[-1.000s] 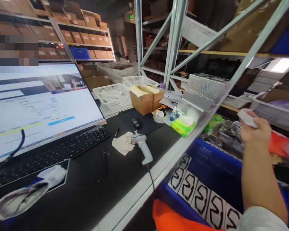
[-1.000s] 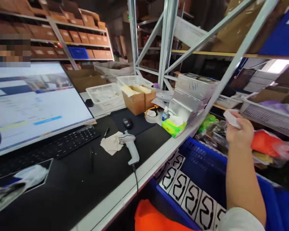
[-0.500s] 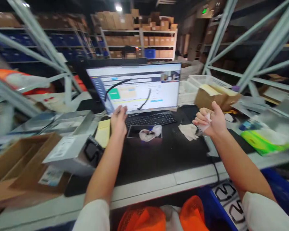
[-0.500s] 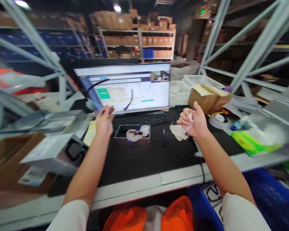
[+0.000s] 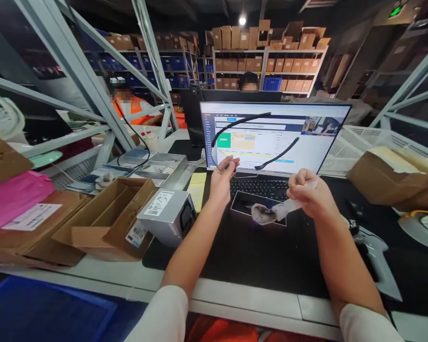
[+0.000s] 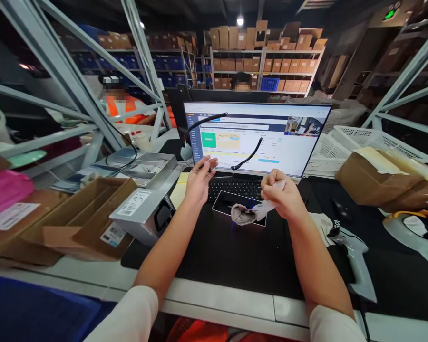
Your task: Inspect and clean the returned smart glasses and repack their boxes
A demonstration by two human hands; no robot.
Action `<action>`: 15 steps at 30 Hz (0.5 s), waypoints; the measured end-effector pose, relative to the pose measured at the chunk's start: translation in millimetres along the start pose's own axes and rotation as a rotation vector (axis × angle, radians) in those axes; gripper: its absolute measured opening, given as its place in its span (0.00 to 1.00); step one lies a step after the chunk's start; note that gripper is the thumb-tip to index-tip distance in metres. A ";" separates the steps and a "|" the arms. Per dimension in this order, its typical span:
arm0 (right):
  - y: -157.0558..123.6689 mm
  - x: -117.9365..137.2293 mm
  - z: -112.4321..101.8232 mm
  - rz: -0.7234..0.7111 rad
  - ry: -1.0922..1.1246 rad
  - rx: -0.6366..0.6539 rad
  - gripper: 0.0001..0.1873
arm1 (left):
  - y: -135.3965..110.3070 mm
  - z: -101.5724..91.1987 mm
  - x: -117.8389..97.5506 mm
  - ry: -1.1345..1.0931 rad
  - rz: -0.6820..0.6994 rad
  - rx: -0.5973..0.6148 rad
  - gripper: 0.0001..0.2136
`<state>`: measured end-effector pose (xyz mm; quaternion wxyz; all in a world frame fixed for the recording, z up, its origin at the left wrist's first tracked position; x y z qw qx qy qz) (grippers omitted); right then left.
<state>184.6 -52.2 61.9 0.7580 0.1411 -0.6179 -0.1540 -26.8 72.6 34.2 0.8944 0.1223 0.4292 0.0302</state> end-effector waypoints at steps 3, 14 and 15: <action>-5.7 2.0 -9.6 -0.077 -0.171 -0.009 0.22 | -3.4 4.8 -1.1 -0.007 -0.005 0.032 0.23; -3.7 15.9 -10.4 -0.018 0.164 0.045 0.15 | -39.9 30.0 5.2 -0.110 -0.317 0.315 0.21; -4.0 12.6 -12.0 -0.050 0.130 -0.002 0.11 | -43.6 32.2 6.7 -0.121 -0.341 0.338 0.21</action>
Point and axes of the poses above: each hand's wrist, its own y-axis towards the middle knuckle, its own z-axis out of the palm, x = y × z, the point moved 2 cm from there along y, towards the middle knuckle, and after that the axes turned 1 degree about -x, right-handed, at the moved point
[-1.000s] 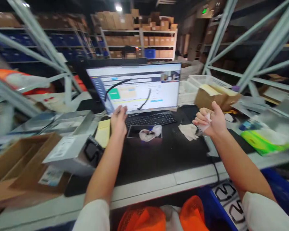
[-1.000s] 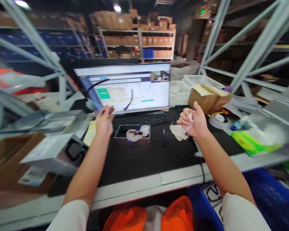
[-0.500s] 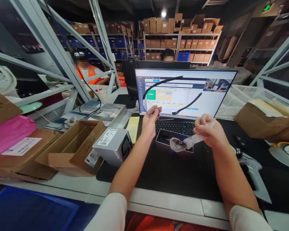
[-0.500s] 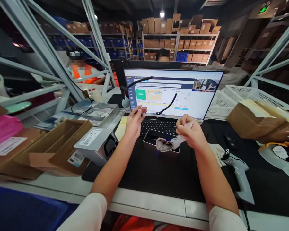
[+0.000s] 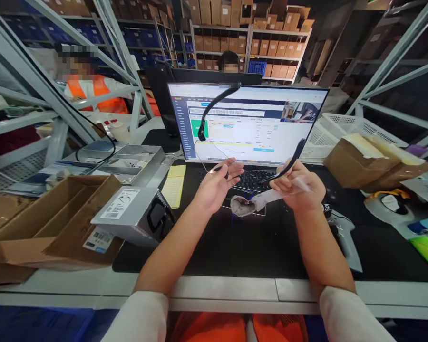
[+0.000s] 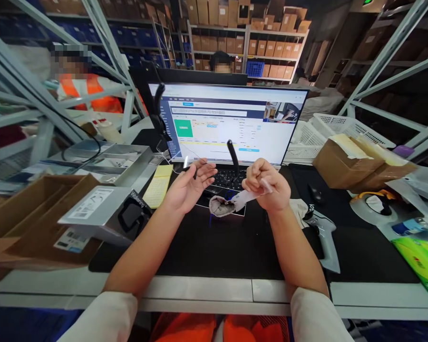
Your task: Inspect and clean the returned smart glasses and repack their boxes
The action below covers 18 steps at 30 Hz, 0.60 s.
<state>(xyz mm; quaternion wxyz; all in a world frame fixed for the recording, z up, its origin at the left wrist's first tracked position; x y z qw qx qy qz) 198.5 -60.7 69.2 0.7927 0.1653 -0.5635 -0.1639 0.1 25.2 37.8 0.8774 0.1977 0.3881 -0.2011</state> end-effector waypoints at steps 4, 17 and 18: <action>-0.9 -14.4 -7.9 -0.157 -0.262 -0.201 0.07 | -6.2 9.0 9.7 -0.029 -0.067 0.058 0.19; 2.8 -41.0 -3.9 -0.471 -0.967 -0.300 0.08 | -15.4 21.7 21.6 0.040 -0.108 0.097 0.21; 3.4 -42.2 -2.7 -0.466 -0.978 -0.303 0.08 | -15.9 22.4 22.3 0.055 -0.110 0.091 0.21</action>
Point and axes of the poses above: each hand's wrist, its own y-axis towards the middle knuckle, its own z-axis out of the palm, x = y × z, the point moved 2 cm from there along y, towards the middle knuckle, and after that the axes turned 1 degree about -x, right-handed, at the moved point
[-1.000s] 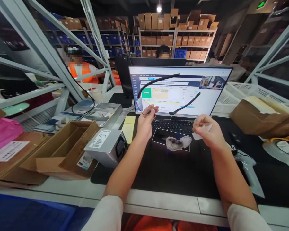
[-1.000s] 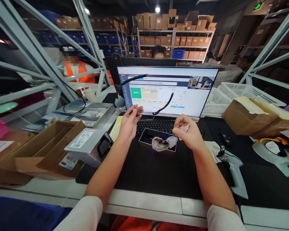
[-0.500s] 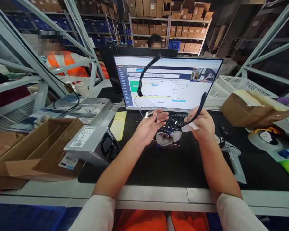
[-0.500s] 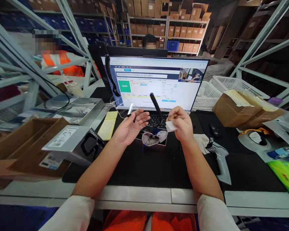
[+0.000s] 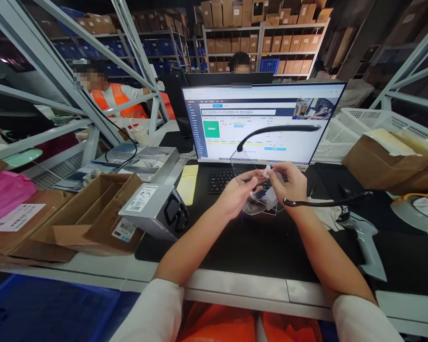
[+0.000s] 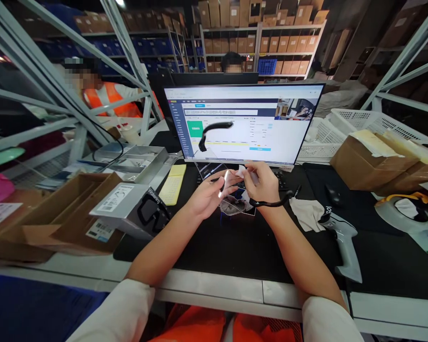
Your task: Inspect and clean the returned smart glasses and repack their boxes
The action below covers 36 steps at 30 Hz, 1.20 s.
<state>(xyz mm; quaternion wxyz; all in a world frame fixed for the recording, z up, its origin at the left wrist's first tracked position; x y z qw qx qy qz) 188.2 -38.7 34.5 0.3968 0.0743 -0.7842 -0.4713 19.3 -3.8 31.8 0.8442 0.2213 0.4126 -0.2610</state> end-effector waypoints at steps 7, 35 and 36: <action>1.6 -7.8 6.1 0.321 0.362 0.179 0.23 | 5.8 -4.9 2.8 0.002 0.020 -0.083 0.20; 17.3 15.5 -130.0 0.289 -0.001 0.132 0.14 | -10.2 -27.2 -67.0 0.716 0.773 -0.310 0.20; 17.5 18.0 -129.6 0.283 -0.017 0.143 0.14 | -11.3 -25.3 -67.8 0.735 0.784 -0.312 0.20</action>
Point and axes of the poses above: each hand's wrist, its own y-axis towards the middle knuckle, its own z-axis out of the palm, x = y × z, the point moved 2 cm from there along y, towards the middle knuckle, and after that the axes turned 1 degree about -x, right-handed, at the moved point
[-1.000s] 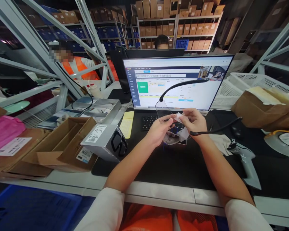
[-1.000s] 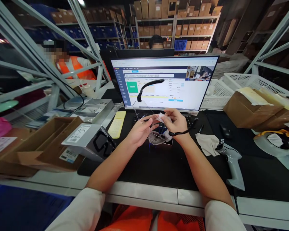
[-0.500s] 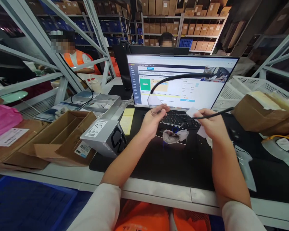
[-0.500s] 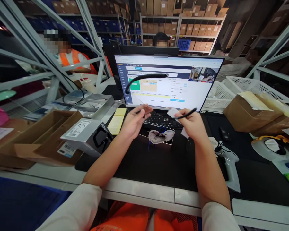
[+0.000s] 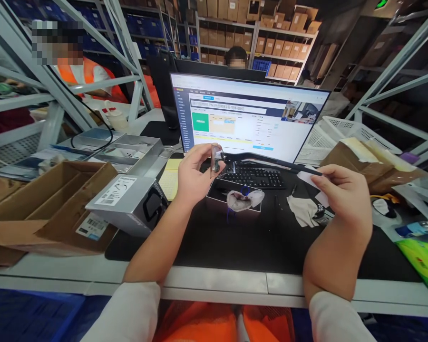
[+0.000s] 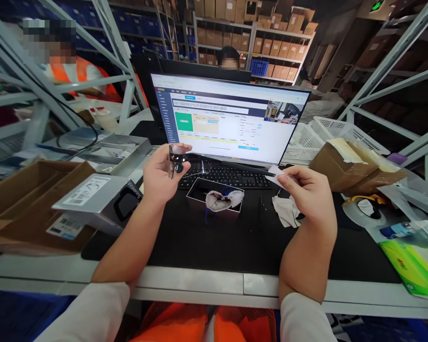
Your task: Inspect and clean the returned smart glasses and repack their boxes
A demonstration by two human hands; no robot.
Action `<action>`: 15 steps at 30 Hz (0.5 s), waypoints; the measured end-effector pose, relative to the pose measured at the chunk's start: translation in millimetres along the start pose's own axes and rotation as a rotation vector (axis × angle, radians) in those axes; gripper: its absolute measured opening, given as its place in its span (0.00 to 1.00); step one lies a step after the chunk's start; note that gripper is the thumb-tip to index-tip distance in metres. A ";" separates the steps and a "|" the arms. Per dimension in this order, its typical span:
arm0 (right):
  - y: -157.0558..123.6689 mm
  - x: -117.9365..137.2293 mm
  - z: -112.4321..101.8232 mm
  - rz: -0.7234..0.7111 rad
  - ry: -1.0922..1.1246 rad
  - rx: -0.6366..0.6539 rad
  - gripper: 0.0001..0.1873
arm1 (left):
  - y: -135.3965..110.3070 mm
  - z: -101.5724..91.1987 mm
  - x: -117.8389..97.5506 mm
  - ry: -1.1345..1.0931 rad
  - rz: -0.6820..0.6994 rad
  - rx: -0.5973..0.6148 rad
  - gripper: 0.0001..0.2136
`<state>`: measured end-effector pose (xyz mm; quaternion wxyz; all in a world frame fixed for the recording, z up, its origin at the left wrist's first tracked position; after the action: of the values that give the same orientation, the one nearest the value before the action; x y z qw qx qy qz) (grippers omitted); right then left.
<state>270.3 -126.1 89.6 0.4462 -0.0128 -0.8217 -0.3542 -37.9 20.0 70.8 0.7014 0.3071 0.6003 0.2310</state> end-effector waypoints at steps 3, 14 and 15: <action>-0.2 5.9 1.4 -0.003 -0.045 0.038 0.14 | 0.2 -0.9 -3.9 0.074 0.080 0.009 0.19; -0.2 8.4 1.8 0.069 -0.147 0.102 0.14 | 1.7 -4.2 -3.1 0.216 0.280 0.006 0.16; -0.2 8.6 1.8 0.067 -0.149 0.105 0.13 | 1.7 -4.0 -2.8 0.220 0.281 0.006 0.16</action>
<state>263.7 -127.8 95.2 0.3954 -0.0431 -0.8692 -0.2937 -42.2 19.8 73.6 0.5913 0.3630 0.6254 0.3570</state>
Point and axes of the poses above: each hand's wrist, its own y-axis towards the middle knuckle, its own z-axis out of the palm, x = y × z, the point moved 2 cm from there along y, towards the middle knuckle, and after that the axes turned 1 degree about -x, right-handed, at the moved point
